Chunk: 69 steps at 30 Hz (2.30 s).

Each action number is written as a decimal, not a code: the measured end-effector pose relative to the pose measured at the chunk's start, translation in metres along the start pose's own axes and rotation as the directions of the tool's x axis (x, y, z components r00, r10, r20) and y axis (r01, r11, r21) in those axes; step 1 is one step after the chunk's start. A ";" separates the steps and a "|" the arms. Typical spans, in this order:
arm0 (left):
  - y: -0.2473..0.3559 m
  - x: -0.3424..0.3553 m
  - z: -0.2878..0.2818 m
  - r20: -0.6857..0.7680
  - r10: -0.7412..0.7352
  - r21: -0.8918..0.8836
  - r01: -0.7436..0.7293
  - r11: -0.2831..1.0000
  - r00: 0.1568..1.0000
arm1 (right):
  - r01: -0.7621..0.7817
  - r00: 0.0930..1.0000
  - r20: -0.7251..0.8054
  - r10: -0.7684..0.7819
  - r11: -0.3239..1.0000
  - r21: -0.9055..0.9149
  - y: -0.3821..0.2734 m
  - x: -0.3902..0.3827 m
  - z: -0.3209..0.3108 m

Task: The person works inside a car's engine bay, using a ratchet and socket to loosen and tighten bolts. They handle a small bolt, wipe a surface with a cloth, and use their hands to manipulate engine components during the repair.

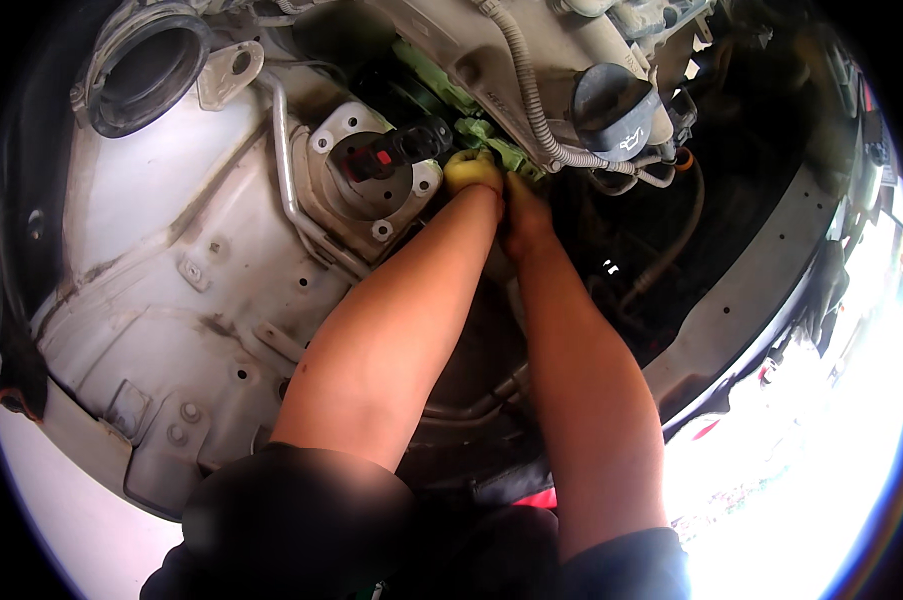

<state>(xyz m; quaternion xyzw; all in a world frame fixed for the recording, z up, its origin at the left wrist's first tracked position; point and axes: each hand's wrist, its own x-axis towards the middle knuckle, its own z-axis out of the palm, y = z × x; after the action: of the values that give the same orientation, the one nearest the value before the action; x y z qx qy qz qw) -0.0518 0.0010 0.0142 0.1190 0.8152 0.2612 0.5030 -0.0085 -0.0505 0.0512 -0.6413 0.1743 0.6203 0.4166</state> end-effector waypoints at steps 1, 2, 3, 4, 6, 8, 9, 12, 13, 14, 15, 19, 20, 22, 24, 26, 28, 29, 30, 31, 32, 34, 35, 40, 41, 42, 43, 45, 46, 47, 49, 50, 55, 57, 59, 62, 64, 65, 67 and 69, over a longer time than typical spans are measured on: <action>0.001 -0.001 0.001 0.008 0.009 0.014 -0.009 1.000 1.000 | -0.002 1.000 0.014 0.002 1.000 0.021 0.000 0.003 -0.003; 0.002 -0.002 0.002 0.004 -0.015 0.011 0.015 1.000 1.000 | -0.005 1.000 0.028 0.003 0.999 0.042 0.000 0.005 -0.005; 0.003 -0.002 0.003 -0.001 -0.039 0.007 0.039 0.999 0.999 | -0.019 0.998 0.063 0.015 0.997 0.070 0.000 0.008 -0.008; 0.003 -0.001 0.005 -0.005 -0.061 0.001 0.061 0.998 0.998 | -0.033 0.995 0.098 0.024 0.995 0.098 0.001 0.011 -0.010; 0.003 0.003 0.008 0.018 -0.068 0.008 0.068 0.998 0.998 | -0.044 0.992 0.121 0.029 0.991 0.123 0.002 0.017 -0.015; 0.000 0.006 0.010 0.031 -0.076 0.010 0.076 0.997 0.997 | -0.039 0.996 0.089 0.028 0.992 0.122 0.002 0.018 -0.015; -0.002 0.007 0.012 0.033 -0.079 0.006 0.079 0.997 0.996 | -0.035 0.995 0.094 0.023 0.991 0.126 0.002 0.019 -0.015; -0.015 0.018 0.017 0.039 -0.024 0.047 0.022 0.999 0.999 | -0.016 0.995 0.096 0.004 0.992 0.123 0.003 0.021 -0.018; -0.022 0.030 0.016 0.026 0.007 0.063 -0.009 0.998 1.000 | -0.013 0.995 0.099 0.003 0.994 0.106 0.004 0.017 -0.011; -0.026 0.037 0.018 0.021 -0.024 0.018 0.023 1.000 1.000 | -0.004 0.995 0.101 -0.006 0.996 0.092 0.004 0.016 -0.008; -0.029 0.045 0.020 0.015 -0.054 -0.029 0.054 0.998 0.998 | -0.018 0.991 0.137 0.005 0.996 0.092 0.005 0.017 -0.006; -0.025 0.033 0.024 0.031 -0.104 -0.041 0.105 0.994 0.994 | -0.022 0.986 0.167 -0.002 0.990 0.140 0.005 0.030 -0.024; -0.024 0.027 0.024 0.034 -0.110 -0.030 0.111 0.993 0.993 | -0.016 0.987 0.158 -0.009 0.988 0.155 0.005 0.031 -0.026; -0.024 0.024 0.024 0.031 -0.123 -0.014 0.123 0.992 0.992 | -0.032 0.993 0.118 0.015 0.989 0.142 0.005 0.032 -0.027; -0.027 0.031 0.024 0.037 -0.089 -0.013 0.089 0.996 0.995 | -0.035 0.995 0.100 0.022 0.991 0.131 0.006 0.032 -0.024; -0.036 0.043 0.026 0.053 -0.076 -0.090 0.080 0.993 0.996 | -0.016 0.994 0.110 0.003 0.993 0.120 0.008 0.027 -0.017; -0.041 0.057 0.024 0.073 -0.084 -0.238 0.100 0.966 0.994 | -0.028 0.982 0.187 0.007 0.993 0.111 0.012 0.030 -0.010; -0.035 0.043 0.025 0.075 -0.090 -0.169 0.101 0.980 0.993 | -0.026 0.981 0.195 0.000 0.991 0.128 0.011 0.034 -0.019; -0.027 0.028 0.027 0.074 -0.094 -0.100 0.101 0.990 0.993 | -0.025 0.986 0.169 0.003 0.991 0.132 0.010 0.037 -0.027; -0.018 0.016 0.024 0.066 -0.093 -0.035 0.095 0.995 0.993 | -0.028 0.989 0.151 0.007 0.991 0.134 0.008 0.038 -0.030; -0.014 0.012 0.020 0.076 -0.080 -0.005 0.081 0.997 0.994 | -0.031 0.990 0.142 0.013 0.992 0.126 0.007 0.038 -0.029; -0.006 0.004 0.011 0.097 -0.056 0.057 0.051 0.997 0.994 | -0.040 0.988 0.151 0.020 0.991 0.129 0.006 0.037 -0.028; -0.003 -0.001 0.007 0.084 -0.025 0.089 0.017 0.996 0.996 | -0.044 0.988 0.154 0.024 0.990 0.132 0.006 0.036 -0.028; 0.004 -0.010 -0.003 0.067 0.048 0.098 -0.054 0.994 0.997 | -0.032 0.991 0.136 0.012 0.989 0.146 0.002 0.028 -0.019; 0.004 -0.012 -0.003 0.072 0.050 0.074 -0.055 0.996 0.996 | -0.034 0.991 0.132 0.014 0.988 0.151 0.002 0.028 -0.020; 0.005 -0.013 -0.003 0.077 0.052 0.050 -0.056 0.997 0.996 | -0.031 0.993 0.115 0.014 0.988 0.150 0.001 0.028 -0.021; 0.008 -0.015 -0.005 0.078 0.053 0.026 -0.056 0.998 0.996 | -0.031 0.995 0.100 0.017 0.989 0.148 0.000 0.026 -0.019; 0.013 -0.017 -0.008 0.117 0.027 0.014 -0.029 0.999 0.993 | -0.031 0.998 0.065 0.021 0.989 0.143 -0.001 0.023 -0.017; 0.015 -0.019 -0.009 0.137 0.014 0.008 -0.015 1.000 0.990 | -0.028 0.999 0.045 0.022 0.990 0.141 -0.001 0.022 -0.017; 0.017 -0.021 -0.011 0.143 0.020 -0.001 -0.020 1.000 0.990 | -0.027 0.999 0.025 0.023 0.990 0.139 -0.002 0.021 -0.016; 0.018 -0.023 -0.013 0.152 0.032 -0.022 -0.029 0.999 0.988 | -0.033 0.999 0.025 0.030 0.989 0.142 0.000 0.024 -0.018; 0.015 -0.021 -0.012 0.140 0.041 -0.014 -0.039 0.999 0.989 | -0.036 0.999 0.027 0.033 0.989 0.143 0.001 0.026 -0.019; 0.008 -0.021 -0.010 0.109 0.076 0.014 -0.078 0.997 0.991 | -0.024 1.000 0.008 0.024 0.992 0.122 0.000 0.026 -0.019; 0.009 -0.021 -0.008 0.129 0.078 -0.013 -0.077 0.997 0.989 | -0.010 1.000 0.018 0.008 0.991 0.130 -0.001 0.029 -0.022; 0.004 -0.019 -0.007 0.145 0.097 -0.050 -0.091 0.995 0.985 | -0.001 0.999 0.036 -0.004 0.990 0.143 0.002 0.028 -0.021; -0.002 -0.008 -0.002 0.170 0.142 -0.097 -0.127 0.987 0.975 | 0.029 0.999 0.038 -0.033 0.994 0.104 -0.002 0.014 -0.012; -0.005 -0.001 0.000 0.190 0.147 -0.079 -0.134 0.988 0.971 | 0.004 0.999 0.044 -0.008 0.994 0.106 0.002 0.024 -0.014; -0.007 -0.002 0.002 0.200 0.140 -0.116 -0.118 0.986 0.970 | -0.007 0.999 0.045 0.002 0.994 0.108 0.002 0.029 -0.018; -0.008 -0.003 0.003 0.214 0.126 -0.190 -0.086 0.978 0.969 | -0.018 0.999 0.032 0.015 0.993 0.118 0.003 0.033 -0.022; -0.006 -0.003 0.002 0.196 0.129 -0.136 -0.103 0.985 0.972 | -0.028 0.999 0.040 0.024 0.992 0.125 0.004 0.035 -0.022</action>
<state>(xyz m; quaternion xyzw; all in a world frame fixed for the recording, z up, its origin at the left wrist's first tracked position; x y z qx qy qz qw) -0.0487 -0.0052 0.0122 0.1610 0.7329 0.3271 0.5743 0.0091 -0.0590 0.0144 -0.5994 0.2134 0.6257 0.4514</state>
